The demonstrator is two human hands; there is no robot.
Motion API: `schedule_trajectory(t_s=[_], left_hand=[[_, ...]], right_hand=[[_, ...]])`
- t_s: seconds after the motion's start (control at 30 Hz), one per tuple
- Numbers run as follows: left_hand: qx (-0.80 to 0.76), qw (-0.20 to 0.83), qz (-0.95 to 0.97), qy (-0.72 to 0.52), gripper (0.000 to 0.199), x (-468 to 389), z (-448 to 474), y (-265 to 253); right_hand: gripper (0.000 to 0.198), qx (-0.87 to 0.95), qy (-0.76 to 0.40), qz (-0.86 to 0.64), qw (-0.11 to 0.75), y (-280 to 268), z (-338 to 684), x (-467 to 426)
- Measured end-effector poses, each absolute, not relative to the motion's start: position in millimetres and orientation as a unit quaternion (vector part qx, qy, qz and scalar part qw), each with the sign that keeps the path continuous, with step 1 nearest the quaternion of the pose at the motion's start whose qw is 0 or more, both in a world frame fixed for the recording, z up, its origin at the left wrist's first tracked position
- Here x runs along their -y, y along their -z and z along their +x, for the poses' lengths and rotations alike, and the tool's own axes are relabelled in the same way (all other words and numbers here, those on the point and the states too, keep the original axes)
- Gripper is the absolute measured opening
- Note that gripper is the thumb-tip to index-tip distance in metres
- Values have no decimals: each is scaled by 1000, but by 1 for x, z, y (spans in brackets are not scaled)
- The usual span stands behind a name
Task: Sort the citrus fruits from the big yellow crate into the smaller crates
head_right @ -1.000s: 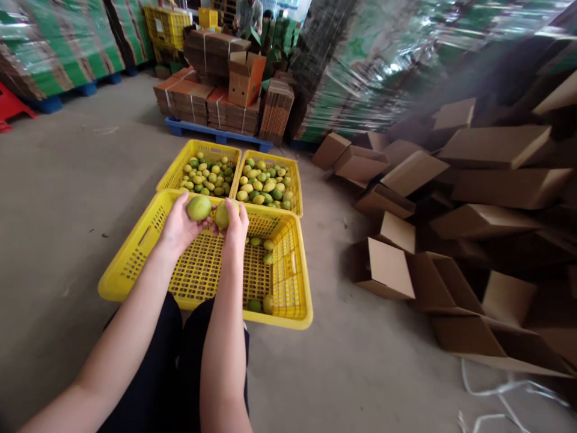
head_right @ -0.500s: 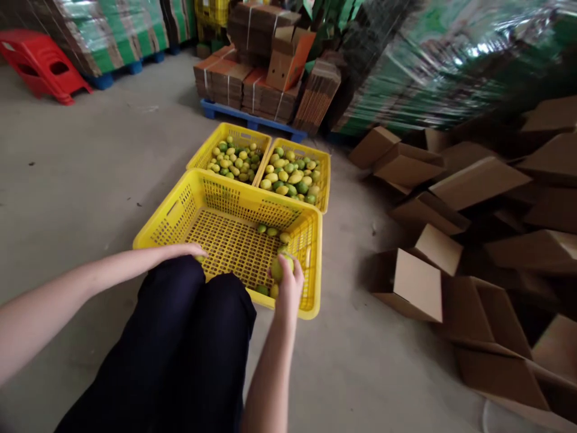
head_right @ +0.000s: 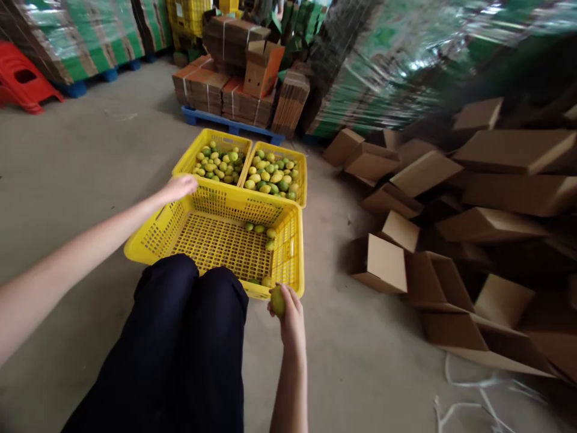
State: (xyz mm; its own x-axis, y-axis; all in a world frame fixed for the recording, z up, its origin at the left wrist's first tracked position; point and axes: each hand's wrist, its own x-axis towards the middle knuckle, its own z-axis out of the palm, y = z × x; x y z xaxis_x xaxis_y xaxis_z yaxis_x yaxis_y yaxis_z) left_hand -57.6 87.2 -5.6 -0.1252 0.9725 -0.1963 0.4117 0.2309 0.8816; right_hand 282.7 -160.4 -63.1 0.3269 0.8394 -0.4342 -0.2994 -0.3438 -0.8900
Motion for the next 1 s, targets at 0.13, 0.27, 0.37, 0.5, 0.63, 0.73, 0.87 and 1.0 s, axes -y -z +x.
schedule_trajectory(t_s=[0.13,0.27,0.37,0.5,0.63,0.73,0.87,1.0], left_hand=[[-701,433,528,-206,37,6,-91,76],[-719,426,532,-137,7,44,-116,123],[-726,391,550,-133,19,42,-123,137],[-730,346,577,-122,15,35,-125,146],[-730,323,594,-102,16,33,-128,157],[-727,312,605,-86,16,32,-130,164],[-718,305,621,-73,19,31,-131,170],[-706,300,638,-69,23,31,-132,170]], right_hand=[[46,200,-597,-608,484,78,268,166],[38,246,-639,-627,371,96,261,162],[26,265,-649,-650,293,99,257,132],[13,261,-657,-657,262,67,257,39],[31,285,-571,-657,401,5,270,-70],[44,306,-510,-675,436,-15,280,-108],[29,361,-484,-715,354,24,281,-76],[32,418,-470,-756,181,87,282,-17]])
